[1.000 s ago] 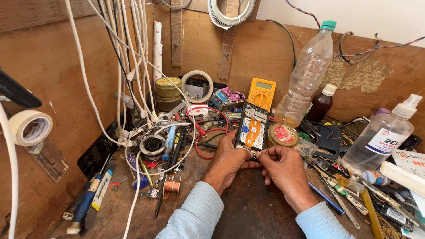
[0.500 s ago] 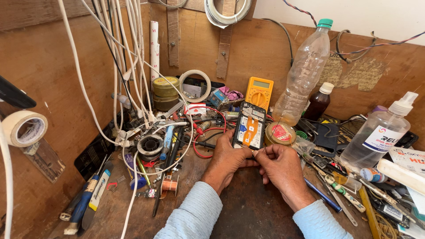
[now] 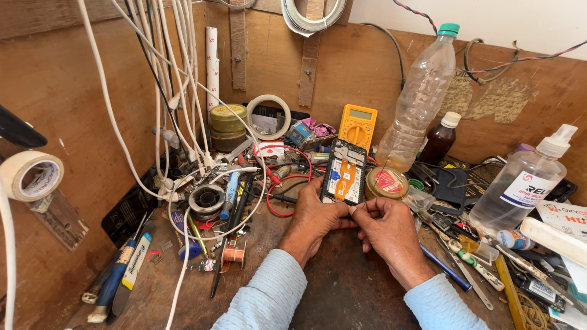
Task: The person holds a disassembled mobile phone chassis and repeatedly inserts and removes a small black connector or component at the bottom edge. They rotate the phone to view different angles while manipulating the connector with both hands. The workspace is cluttered with tools and parts.
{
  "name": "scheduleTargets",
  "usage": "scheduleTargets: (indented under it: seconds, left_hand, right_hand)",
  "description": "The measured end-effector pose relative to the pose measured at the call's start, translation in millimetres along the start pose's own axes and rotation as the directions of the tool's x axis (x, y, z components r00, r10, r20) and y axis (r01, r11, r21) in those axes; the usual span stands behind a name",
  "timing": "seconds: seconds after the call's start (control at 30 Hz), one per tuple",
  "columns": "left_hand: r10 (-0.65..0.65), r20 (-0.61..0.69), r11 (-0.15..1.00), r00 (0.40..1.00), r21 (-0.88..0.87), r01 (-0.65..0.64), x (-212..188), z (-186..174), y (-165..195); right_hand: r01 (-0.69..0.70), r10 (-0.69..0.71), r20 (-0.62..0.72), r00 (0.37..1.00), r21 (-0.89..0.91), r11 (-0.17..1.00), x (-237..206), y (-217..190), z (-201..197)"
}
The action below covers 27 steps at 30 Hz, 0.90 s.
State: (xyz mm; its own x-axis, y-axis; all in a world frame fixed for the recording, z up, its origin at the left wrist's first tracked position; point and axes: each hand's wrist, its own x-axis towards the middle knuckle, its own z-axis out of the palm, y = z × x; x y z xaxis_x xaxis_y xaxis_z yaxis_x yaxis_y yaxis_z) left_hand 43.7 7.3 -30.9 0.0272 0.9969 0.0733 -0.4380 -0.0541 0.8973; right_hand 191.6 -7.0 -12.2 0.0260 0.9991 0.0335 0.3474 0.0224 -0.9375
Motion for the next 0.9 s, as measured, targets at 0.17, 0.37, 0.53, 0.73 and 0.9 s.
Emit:
scheduleTargets:
  seconds: [0.17,0.37,0.53,0.73,0.9]
  left_hand:
    - [0.001,-0.011,1.000,1.000,0.007,-0.001,-0.3,1.2,0.6]
    - [-0.001,-0.025,1.000,1.000,0.019,0.002,-2.1,2.7,3.4]
    - [-0.011,-0.015,1.000,1.000,0.009,0.011,-3.8,1.9,5.4]
    - [-0.040,-0.022,0.999,0.999,0.003,0.040,-2.8,2.7,6.1]
    - [-0.024,-0.023,1.000,0.999,0.003,0.024,-3.2,1.8,3.7]
  right_hand:
    - [0.009,-0.009,-0.001,1.000,0.012,1.000,0.0,0.6,0.1]
    - [0.017,-0.017,0.006,1.000,0.006,1.000,0.2,0.4,-0.1]
    - [0.008,-0.008,0.011,1.000,0.013,1.000,-0.2,-1.8,-0.4]
    - [0.005,-0.005,0.010,1.000,0.014,1.000,0.3,-2.1,-0.3]
    - [0.023,-0.023,0.001,1.000,0.016,1.000,2.4,1.4,-0.7]
